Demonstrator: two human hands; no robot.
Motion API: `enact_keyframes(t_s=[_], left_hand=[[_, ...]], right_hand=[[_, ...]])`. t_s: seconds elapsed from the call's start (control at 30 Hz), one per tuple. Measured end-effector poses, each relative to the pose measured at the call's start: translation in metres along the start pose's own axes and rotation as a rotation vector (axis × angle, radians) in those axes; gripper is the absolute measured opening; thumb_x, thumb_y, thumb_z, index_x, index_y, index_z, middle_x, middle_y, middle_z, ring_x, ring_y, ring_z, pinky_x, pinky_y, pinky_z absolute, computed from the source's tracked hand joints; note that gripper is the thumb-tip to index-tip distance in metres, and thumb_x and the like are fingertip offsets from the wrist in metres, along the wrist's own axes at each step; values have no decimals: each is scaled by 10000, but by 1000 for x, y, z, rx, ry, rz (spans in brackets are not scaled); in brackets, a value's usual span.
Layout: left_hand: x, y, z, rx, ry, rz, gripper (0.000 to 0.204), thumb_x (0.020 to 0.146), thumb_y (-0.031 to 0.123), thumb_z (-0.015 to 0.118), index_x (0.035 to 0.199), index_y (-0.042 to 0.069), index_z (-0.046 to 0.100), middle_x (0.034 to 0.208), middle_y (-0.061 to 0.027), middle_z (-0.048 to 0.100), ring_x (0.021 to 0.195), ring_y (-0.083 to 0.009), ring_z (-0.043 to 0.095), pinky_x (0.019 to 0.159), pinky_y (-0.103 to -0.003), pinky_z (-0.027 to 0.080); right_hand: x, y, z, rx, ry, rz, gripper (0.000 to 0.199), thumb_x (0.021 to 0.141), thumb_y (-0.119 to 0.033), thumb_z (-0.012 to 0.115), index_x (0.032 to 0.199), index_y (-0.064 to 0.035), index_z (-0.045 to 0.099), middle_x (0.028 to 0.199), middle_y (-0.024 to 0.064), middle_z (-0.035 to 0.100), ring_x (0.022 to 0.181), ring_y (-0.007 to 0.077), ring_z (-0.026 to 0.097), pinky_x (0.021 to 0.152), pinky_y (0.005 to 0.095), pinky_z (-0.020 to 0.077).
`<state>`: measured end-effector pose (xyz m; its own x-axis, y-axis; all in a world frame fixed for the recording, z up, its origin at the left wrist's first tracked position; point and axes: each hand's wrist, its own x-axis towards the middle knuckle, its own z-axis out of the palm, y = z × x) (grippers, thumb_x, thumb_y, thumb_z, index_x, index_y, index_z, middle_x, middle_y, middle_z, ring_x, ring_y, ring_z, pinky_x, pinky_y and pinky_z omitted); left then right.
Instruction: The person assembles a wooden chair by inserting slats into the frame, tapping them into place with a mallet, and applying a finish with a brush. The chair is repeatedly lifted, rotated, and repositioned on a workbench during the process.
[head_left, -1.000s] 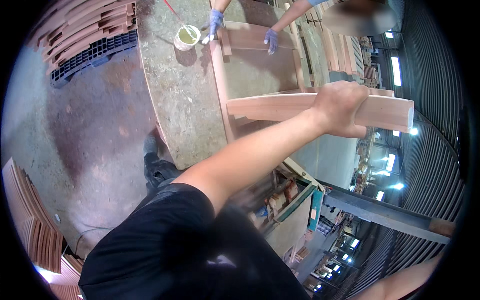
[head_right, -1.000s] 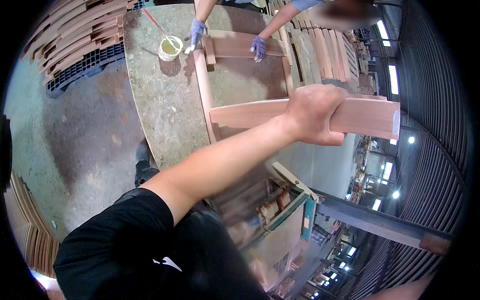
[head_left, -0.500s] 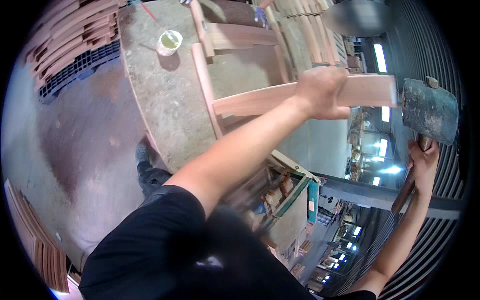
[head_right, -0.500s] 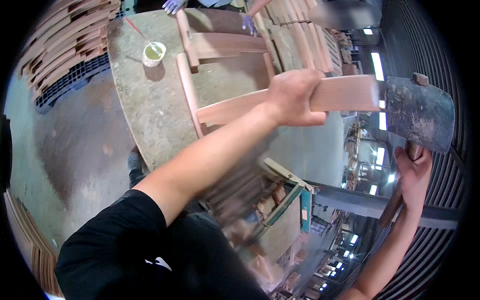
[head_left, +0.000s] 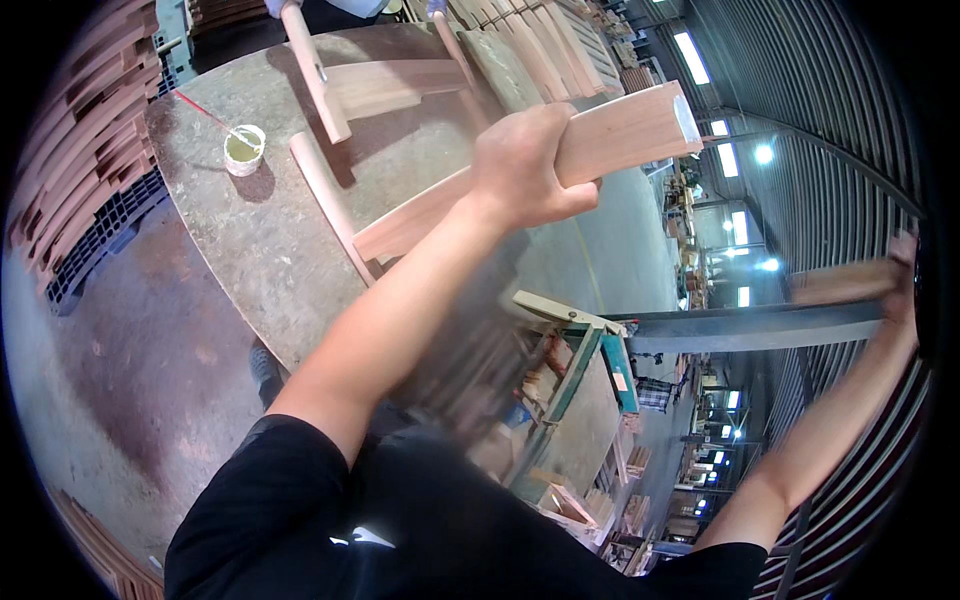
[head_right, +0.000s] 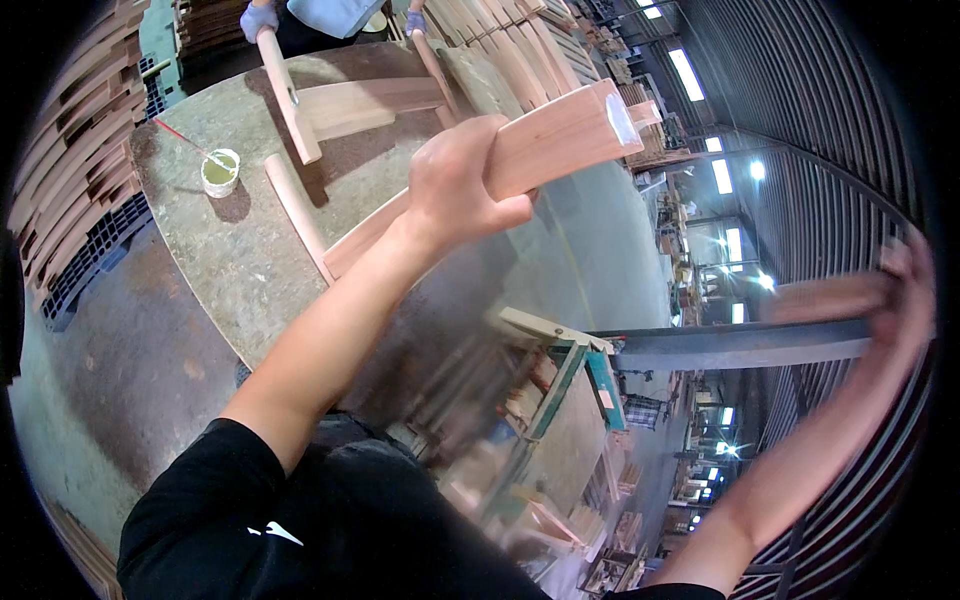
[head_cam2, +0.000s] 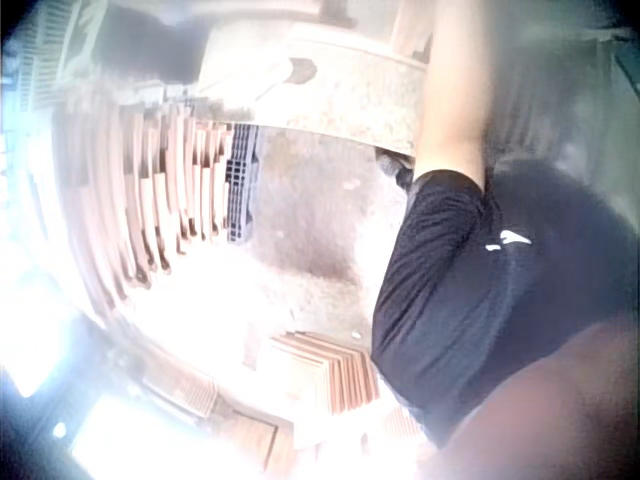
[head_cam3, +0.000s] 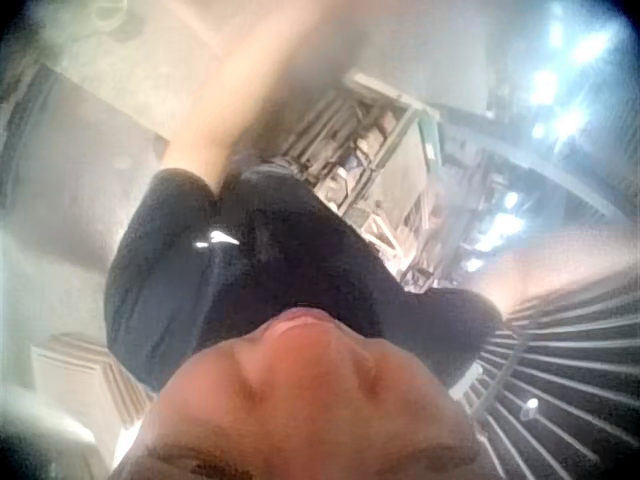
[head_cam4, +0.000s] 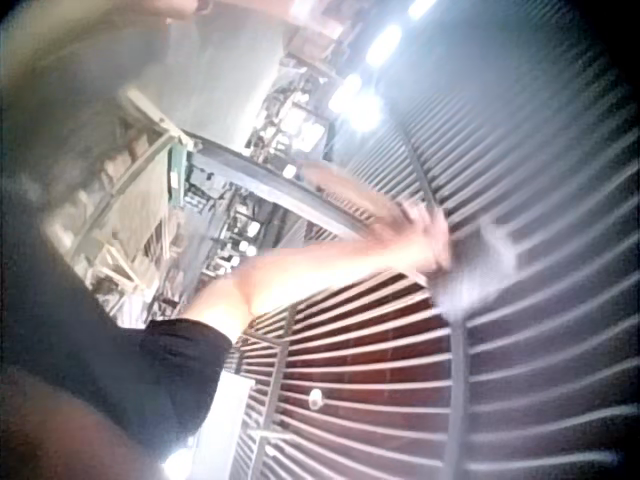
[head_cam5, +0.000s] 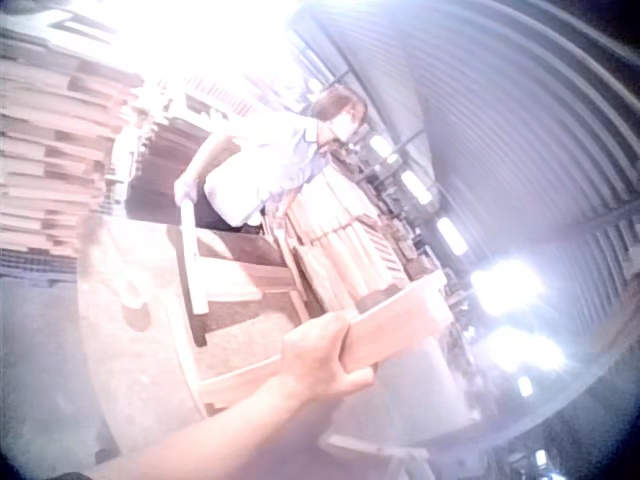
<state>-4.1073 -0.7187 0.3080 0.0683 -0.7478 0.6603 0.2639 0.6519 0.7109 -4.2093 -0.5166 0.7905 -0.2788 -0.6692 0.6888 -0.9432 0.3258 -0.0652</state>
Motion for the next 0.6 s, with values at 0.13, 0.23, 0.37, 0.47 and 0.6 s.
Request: enact_keyframes(t_s=[0.13, 0.23, 0.37, 0.47, 0.6], left_hand=[[1, -12, -7, 4, 30, 54, 530, 593, 332, 778, 1032, 76, 625, 869, -134, 647, 826, -350, 650, 717, -447, 533], [-7, -2, -1, 3, 34, 44, 509, 593, 329, 776, 1007, 71, 630, 872, -140, 652, 837, -351, 650, 724, -443, 533], [1, -8, 9, 66, 5, 42, 468, 609, 310, 760, 972, 45, 629, 875, -160, 657, 825, -353, 650, 720, -438, 531], [-7, 0, 5, 84, -60, -40, 461, 614, 292, 743, 968, 23, 622, 857, -183, 642, 799, -342, 641, 718, -425, 528], [-6, -11, 18, 200, -63, 29, 407, 687, 290, 730, 944, 18, 573, 802, -101, 588, 737, -195, 559, 666, -338, 478]], right_hand=[[-103, -38, 199, 2, -572, 195, 71, 807, -19, 609, 793, -43, 544, 602, 12, 521, 434, 111, 481, 426, 289, 395], [-105, -20, 179, -49, -624, 138, 130, 814, -20, 633, 756, -55, 522, 585, 5, 519, 435, 95, 469, 427, 282, 375], [-165, 42, 208, 349, -385, 307, 182, 846, -65, 718, 787, -71, 546, 607, 1, 533, 485, 84, 475, 457, 267, 358], [-220, 110, 223, 352, -404, 465, 205, 816, -75, 770, 909, -28, 594, 682, 13, 575, 547, 96, 500, 479, 270, 375], [-309, 200, 278, 571, -387, 646, 271, 788, -92, 795, 964, 10, 617, 773, 41, 614, 566, 110, 515, 488, 279, 390]])
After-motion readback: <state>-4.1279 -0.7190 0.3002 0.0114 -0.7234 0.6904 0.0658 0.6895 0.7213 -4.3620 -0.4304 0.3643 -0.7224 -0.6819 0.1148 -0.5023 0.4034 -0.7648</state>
